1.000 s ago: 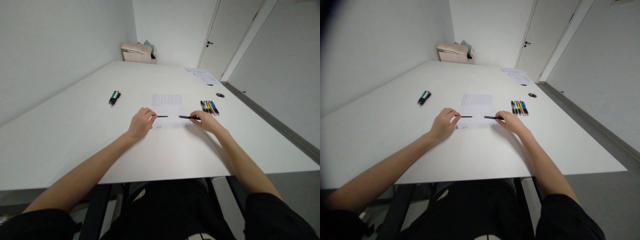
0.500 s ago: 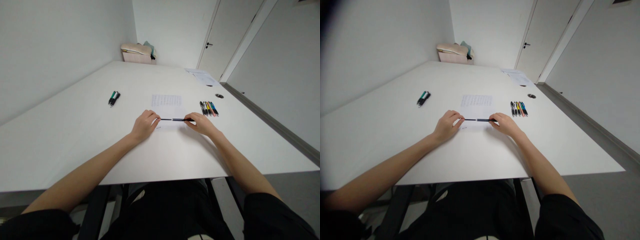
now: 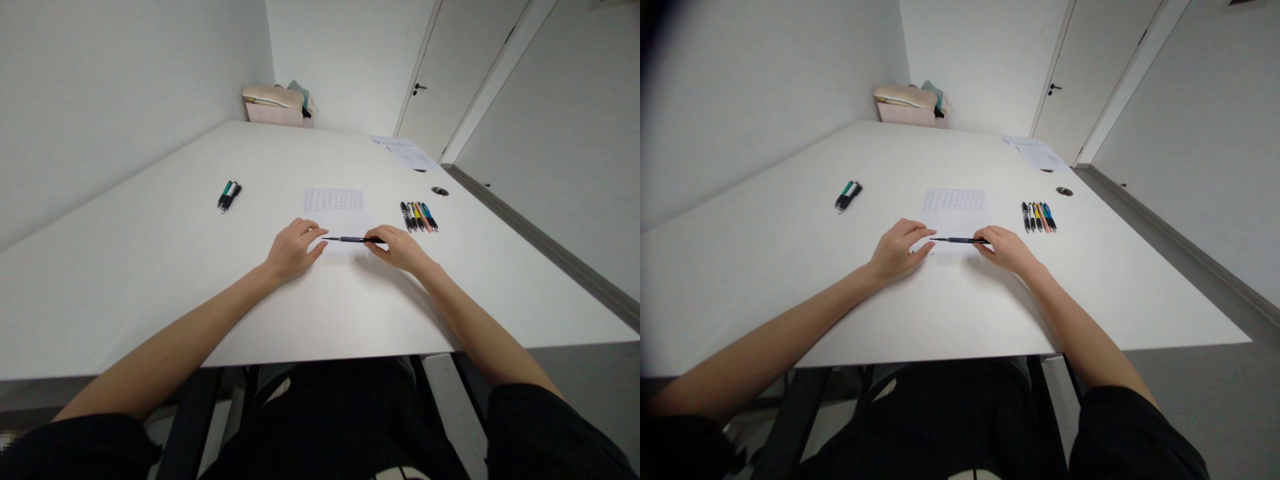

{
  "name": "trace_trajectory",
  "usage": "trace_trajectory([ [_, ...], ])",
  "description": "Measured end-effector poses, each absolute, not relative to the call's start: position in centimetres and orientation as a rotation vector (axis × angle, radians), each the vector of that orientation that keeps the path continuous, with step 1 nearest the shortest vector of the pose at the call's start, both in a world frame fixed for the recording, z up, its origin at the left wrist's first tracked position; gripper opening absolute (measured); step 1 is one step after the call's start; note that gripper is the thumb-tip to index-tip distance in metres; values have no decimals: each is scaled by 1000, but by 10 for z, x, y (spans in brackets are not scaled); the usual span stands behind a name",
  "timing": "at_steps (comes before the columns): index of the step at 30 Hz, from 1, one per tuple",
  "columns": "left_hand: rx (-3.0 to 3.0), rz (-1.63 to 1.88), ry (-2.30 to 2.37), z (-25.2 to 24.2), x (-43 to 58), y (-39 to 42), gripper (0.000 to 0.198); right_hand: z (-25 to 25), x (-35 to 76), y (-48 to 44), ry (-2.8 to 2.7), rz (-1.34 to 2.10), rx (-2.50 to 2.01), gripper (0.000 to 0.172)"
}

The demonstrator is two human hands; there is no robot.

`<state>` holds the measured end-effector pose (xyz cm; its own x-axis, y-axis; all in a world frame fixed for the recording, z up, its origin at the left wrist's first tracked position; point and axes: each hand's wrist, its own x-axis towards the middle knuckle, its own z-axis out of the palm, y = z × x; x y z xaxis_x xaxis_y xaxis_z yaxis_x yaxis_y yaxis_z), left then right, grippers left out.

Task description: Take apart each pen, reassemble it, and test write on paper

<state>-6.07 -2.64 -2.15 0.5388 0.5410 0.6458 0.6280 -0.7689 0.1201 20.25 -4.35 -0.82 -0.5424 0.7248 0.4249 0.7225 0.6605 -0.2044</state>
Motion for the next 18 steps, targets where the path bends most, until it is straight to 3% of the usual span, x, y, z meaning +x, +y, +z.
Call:
trace_trajectory([
  [18, -2637, -1106, -935, -26, -55, -26, 11, -14, 195, -41, -2434, -157, -995, 12],
])
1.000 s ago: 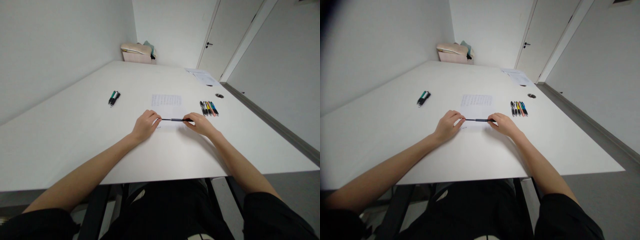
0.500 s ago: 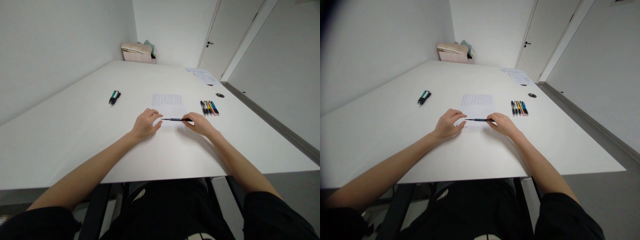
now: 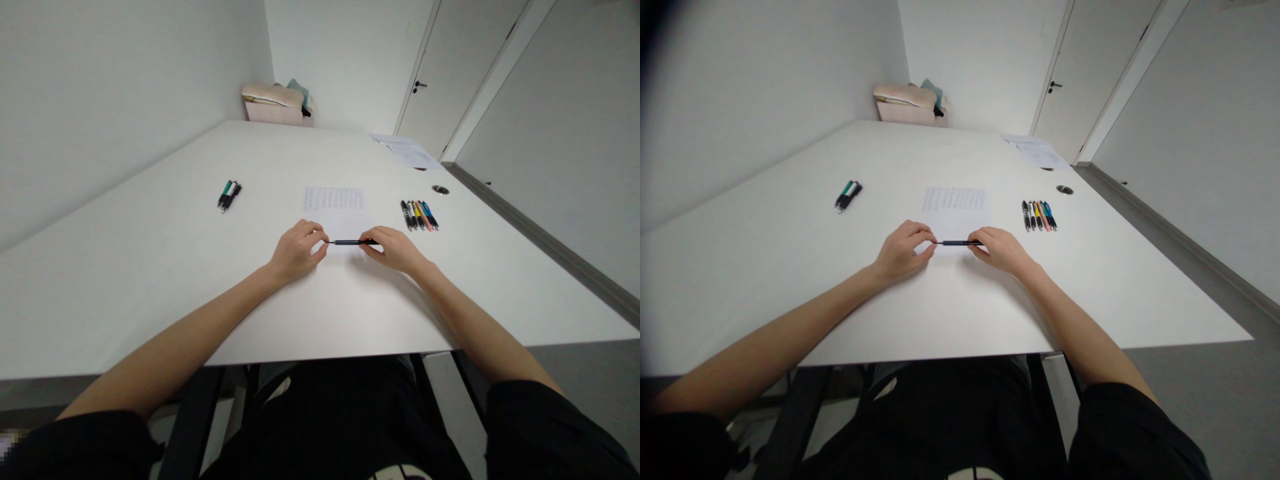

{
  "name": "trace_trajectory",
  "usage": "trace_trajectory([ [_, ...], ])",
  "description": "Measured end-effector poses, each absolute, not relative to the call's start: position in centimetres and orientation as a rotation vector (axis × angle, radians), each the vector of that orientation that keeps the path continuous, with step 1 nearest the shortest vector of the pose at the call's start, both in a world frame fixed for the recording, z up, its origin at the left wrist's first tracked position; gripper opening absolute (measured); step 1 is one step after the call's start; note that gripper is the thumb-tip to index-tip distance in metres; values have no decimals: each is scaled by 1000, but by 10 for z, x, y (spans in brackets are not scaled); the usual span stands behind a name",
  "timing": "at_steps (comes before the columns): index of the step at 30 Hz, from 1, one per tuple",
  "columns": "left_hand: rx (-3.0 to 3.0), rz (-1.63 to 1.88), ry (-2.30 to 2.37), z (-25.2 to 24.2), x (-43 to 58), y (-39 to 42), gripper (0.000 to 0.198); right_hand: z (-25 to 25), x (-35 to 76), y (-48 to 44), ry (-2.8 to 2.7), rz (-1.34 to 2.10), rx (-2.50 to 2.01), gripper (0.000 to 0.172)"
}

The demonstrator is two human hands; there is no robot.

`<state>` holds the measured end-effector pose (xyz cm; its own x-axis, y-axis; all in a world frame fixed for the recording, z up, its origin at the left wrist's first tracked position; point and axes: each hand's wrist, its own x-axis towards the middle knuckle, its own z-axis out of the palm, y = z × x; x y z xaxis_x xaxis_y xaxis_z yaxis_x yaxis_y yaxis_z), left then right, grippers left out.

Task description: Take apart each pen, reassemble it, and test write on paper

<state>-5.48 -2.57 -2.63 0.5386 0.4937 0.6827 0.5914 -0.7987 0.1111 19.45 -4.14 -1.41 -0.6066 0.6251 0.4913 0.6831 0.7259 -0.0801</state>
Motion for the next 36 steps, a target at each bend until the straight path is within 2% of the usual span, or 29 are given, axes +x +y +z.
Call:
trace_trajectory([
  [12, -2683, -1077, -981, -25, -52, -27, 14, -16, 194, -41, -2439, -192, -961, 12],
  [31, -2866, -574, -1159, -24, -76, -17, 24, -18, 209, -35, -2378, -111, -1074, 12],
  [36, -2872, -565, -1113, -28, -75, -16, 21, -19, 208, -35, -2377, -107, -1076, 12],
])
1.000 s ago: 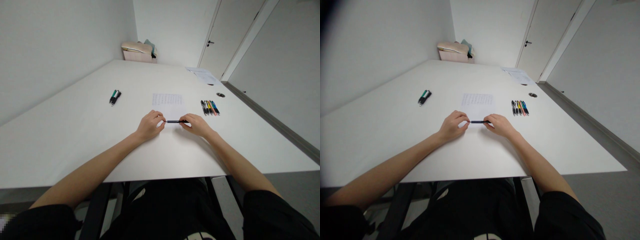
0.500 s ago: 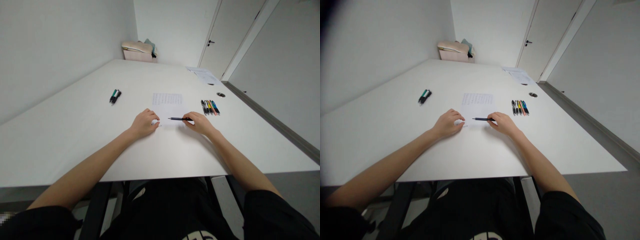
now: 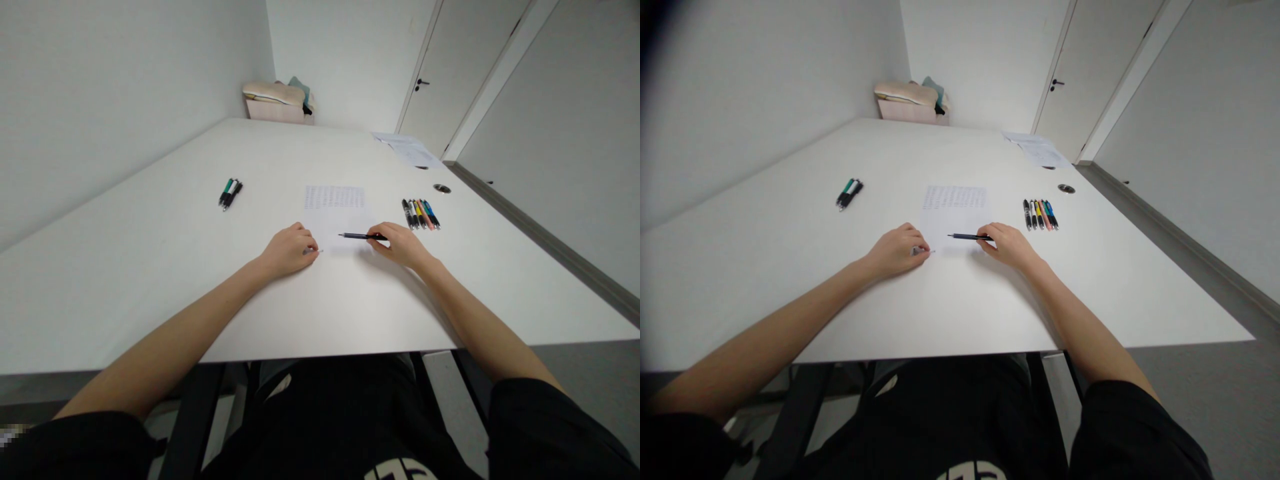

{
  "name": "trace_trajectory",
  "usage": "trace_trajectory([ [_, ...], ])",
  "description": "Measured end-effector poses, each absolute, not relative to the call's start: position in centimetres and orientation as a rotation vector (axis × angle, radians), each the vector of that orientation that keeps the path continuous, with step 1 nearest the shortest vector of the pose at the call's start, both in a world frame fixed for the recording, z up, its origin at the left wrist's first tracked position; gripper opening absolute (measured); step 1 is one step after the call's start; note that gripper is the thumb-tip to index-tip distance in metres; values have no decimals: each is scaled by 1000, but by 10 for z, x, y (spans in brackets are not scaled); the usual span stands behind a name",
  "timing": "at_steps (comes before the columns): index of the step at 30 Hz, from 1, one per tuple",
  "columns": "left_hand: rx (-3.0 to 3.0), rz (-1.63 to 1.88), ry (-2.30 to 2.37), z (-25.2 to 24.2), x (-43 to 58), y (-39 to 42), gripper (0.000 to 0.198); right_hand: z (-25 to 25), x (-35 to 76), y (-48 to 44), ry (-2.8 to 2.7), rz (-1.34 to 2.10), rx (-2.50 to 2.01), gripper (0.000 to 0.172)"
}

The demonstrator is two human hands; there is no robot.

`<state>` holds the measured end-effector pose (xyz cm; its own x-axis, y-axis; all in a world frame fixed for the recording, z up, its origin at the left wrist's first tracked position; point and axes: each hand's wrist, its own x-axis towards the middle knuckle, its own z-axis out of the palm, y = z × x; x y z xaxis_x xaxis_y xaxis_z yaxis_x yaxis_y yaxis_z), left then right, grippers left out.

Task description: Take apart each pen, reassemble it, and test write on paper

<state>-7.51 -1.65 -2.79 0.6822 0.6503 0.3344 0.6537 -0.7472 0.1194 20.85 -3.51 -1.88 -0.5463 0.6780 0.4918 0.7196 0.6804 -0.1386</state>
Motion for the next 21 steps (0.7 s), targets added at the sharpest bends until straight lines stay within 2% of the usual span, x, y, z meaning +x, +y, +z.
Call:
trace_trajectory([
  [11, -2895, -663, -1038, -31, -75, -14, 16, -18, 208, -36, -2379, -106, -1080, 12],
  [21, -2743, -1001, -981, -24, -73, -15, 16, -18, 203, -38, -2402, -121, -1071, 12],
])
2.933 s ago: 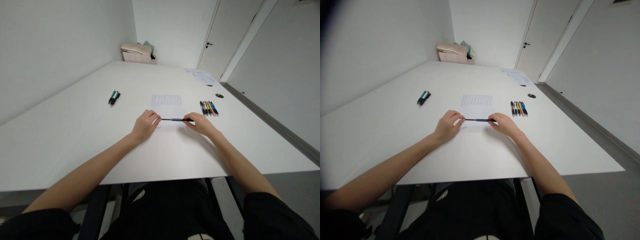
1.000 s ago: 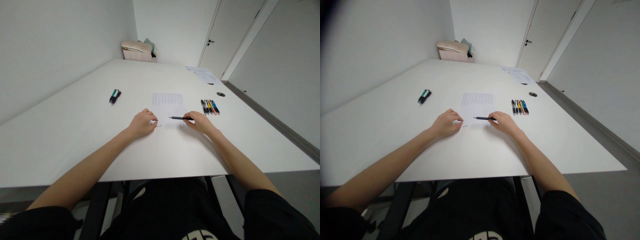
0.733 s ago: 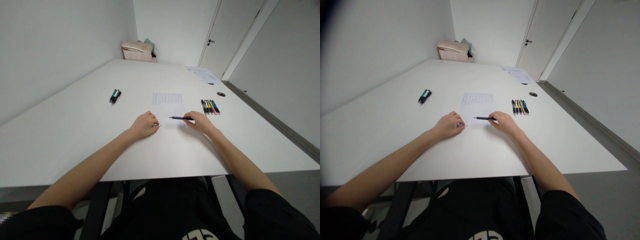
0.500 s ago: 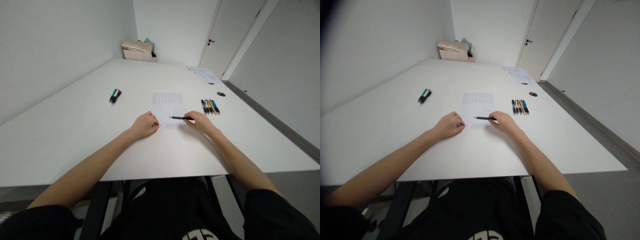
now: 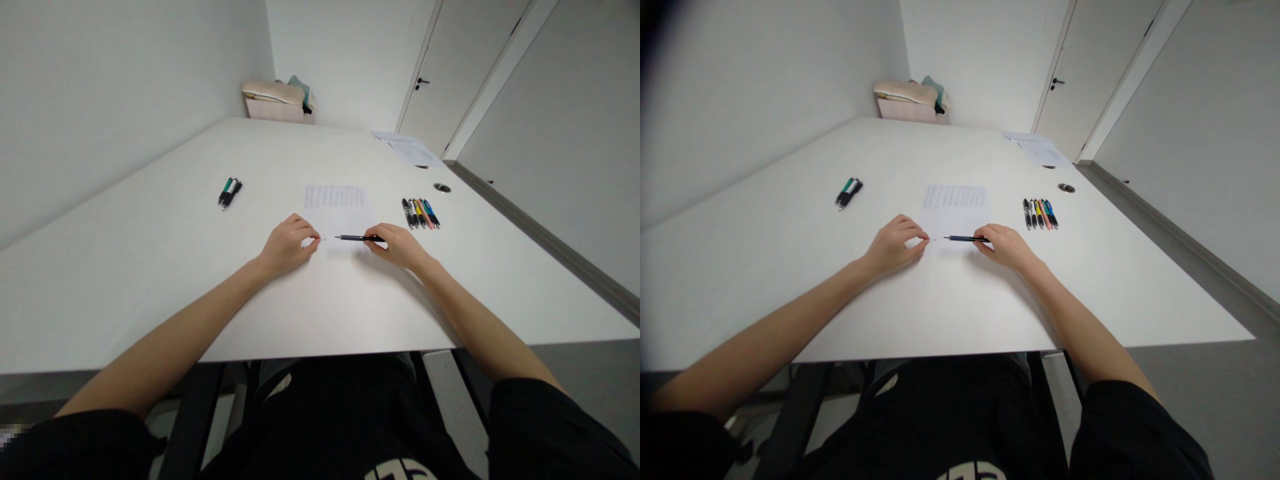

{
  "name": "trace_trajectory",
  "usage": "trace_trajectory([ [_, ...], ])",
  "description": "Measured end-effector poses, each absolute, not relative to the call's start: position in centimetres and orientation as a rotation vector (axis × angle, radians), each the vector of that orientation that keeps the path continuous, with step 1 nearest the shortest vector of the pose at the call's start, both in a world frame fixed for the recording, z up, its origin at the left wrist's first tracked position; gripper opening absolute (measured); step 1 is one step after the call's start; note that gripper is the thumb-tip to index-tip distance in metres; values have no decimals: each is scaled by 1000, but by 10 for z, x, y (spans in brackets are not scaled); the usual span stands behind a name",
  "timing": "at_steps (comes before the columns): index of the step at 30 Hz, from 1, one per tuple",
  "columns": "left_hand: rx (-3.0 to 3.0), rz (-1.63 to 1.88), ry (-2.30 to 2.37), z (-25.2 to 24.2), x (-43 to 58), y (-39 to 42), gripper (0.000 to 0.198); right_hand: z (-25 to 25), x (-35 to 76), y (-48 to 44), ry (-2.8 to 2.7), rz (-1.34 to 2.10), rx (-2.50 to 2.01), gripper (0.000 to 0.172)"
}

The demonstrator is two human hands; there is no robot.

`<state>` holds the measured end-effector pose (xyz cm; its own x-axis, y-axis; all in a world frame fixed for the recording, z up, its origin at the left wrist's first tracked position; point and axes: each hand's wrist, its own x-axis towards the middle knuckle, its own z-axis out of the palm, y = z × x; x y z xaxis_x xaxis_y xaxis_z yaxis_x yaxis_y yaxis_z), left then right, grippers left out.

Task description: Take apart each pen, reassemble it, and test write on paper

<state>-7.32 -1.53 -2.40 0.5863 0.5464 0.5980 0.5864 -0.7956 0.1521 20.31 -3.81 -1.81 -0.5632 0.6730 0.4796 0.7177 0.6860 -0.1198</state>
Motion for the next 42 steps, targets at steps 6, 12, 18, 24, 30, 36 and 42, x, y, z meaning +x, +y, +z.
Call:
trace_trajectory([
  [6, -2738, -1031, -951, -23, -70, -17, 17, -19, 199, -39, -2420, -121, -1050, 13],
  [12, -2732, -1033, -950, -24, -68, -17, 17, -18, 198, -39, -2416, -107, -1029, 13],
  [18, -2727, -1024, -926, -23, -67, -17, 17, -18, 197, -39, -2433, -142, -1029, 13],
  [24, -2738, -1008, -923, -23, -65, -18, 17, -20, 195, -39, -2438, -141, -1012, 13],
  [30, -2765, -1002, -893, -22, -62, -21, 16, -20, 193, -39, -2443, -114, -1000, 13],
  [36, -2794, -991, -861, -23, -60, -22, 18, -20, 192, -40, -2452, -141, -997, 12],
  [42, -2769, -1026, -891, -24, -62, -22, 16, -20, 192, -40, -2446, -148, -999, 12],
])
